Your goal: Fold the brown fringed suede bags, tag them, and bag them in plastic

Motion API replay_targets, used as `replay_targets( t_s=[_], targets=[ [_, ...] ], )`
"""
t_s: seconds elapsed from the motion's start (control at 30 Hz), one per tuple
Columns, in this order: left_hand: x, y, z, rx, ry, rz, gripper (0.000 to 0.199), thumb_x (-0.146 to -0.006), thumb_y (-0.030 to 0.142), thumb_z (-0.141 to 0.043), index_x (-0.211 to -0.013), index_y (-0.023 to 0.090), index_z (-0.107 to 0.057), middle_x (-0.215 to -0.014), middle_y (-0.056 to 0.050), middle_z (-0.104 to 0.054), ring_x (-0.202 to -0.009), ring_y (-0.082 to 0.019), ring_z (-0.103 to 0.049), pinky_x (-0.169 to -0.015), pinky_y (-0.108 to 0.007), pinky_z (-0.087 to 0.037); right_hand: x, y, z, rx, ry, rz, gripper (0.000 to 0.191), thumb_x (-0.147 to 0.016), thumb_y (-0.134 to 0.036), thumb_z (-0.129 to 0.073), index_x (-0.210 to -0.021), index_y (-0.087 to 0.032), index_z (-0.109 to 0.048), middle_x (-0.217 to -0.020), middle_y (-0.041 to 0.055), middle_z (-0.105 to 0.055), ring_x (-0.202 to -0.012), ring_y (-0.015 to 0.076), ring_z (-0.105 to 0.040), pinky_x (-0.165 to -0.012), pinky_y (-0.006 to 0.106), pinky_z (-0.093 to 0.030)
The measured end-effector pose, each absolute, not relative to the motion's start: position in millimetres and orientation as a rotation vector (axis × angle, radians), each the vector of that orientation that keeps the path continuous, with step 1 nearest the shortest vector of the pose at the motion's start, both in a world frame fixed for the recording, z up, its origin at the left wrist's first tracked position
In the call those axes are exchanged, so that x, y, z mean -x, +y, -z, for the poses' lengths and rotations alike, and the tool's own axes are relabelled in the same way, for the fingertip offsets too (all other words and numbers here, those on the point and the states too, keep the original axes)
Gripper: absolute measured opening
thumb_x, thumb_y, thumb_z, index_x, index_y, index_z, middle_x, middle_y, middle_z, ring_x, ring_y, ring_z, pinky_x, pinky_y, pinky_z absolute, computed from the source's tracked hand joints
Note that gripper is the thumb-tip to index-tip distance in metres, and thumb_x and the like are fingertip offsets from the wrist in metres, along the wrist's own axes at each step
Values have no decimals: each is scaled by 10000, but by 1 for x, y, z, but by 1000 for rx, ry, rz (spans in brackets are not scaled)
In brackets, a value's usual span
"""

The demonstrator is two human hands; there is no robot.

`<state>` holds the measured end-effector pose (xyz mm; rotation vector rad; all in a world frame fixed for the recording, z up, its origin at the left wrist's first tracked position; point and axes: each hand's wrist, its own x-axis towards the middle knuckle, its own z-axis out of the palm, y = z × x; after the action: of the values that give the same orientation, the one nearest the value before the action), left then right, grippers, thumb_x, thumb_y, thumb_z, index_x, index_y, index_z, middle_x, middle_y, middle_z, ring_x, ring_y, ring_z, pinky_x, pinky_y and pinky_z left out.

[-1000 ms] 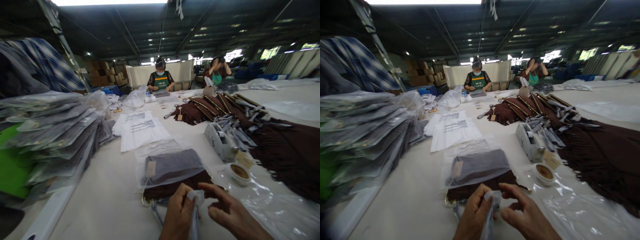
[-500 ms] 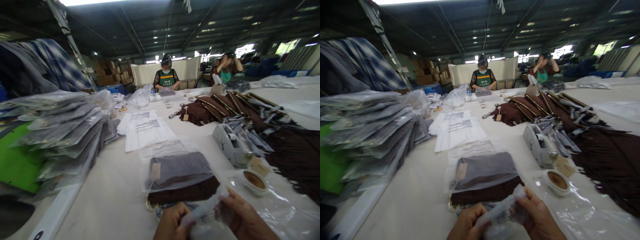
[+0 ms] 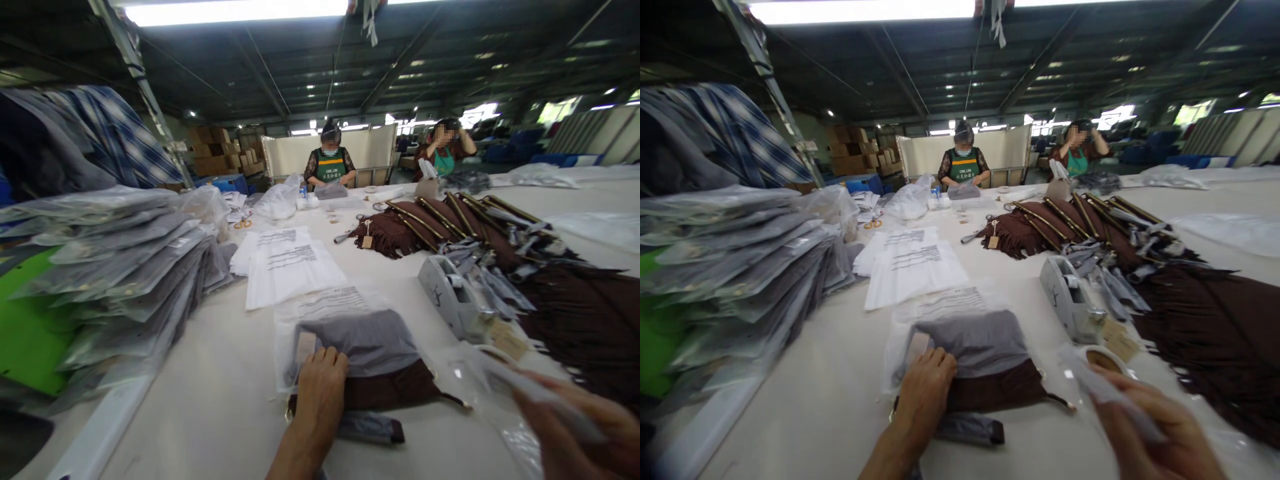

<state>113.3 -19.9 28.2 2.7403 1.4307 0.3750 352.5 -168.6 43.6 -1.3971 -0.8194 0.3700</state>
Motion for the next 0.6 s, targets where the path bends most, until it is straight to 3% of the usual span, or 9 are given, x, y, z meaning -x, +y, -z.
replay_targets(
  t_s=[0.1,0.2,0.3,0.43,0.53,0.6],
  targets=[
    [-112,-19,-42,-2647,1463,-519,156,-938,116,-498,-868,203,-606,-887,-12,-633,-867,-194,-594,-769,-323,-463,-303,-139,-23,1317,-1395,-232,59,-839,-234,-657,-857,-269,-613,-1103,59,-715,-1128,264,-640,-973,400,-537],
    [-114,-18,-57,-2524,1444,-730,147,-936,134,-517,-830,204,-591,-865,-2,-612,-855,-184,-573,-752,-305,-445,-261,-98,-3,1192,-1841,-106,150,-901,-140,-507,-965,-219,-617,-1139,83,-709,-1158,216,-627,-956,315,-542],
    [-114,-21,-61,-2529,1349,-807,149,-918,118,-531,-818,212,-590,-853,2,-609,-835,-186,-569,-748,-309,-436,-238,-66,6,1281,-1997,-55,291,-919,-123,-420,-1150,-134,-596,-1180,159,-684,-1128,233,-640,-956,360,-540],
    [-109,-29,-51,-2631,1232,-817,150,-902,114,-542,-810,222,-592,-841,-2,-612,-811,-193,-577,-719,-313,-426,-226,-50,3,1393,-2110,-94,276,-875,-84,-440,-977,-166,-682,-930,103,-742,-871,241,-703,-827,384,-580],
    [-101,-33,-43,-2681,1184,-801,148,-895,112,-541,-828,228,-601,-848,-8,-619,-799,-192,-580,-711,-310,-429,-233,-61,-5,1415,-2169,-37,302,-854,-139,-535,-1127,-171,-661,-1119,126,-717,-990,264,-683,-913,416,-548],
    [-95,-32,-41,-2675,1175,-791,149,-904,116,-531,-845,233,-602,-851,-6,-620,-793,-186,-581,-706,-303,-431,-246,-78,-8,1415,-2211,89,494,-841,-238,-620,-1319,-134,-550,-1322,176,-608,-1169,307,-605,-989,445,-509]
  ],
)
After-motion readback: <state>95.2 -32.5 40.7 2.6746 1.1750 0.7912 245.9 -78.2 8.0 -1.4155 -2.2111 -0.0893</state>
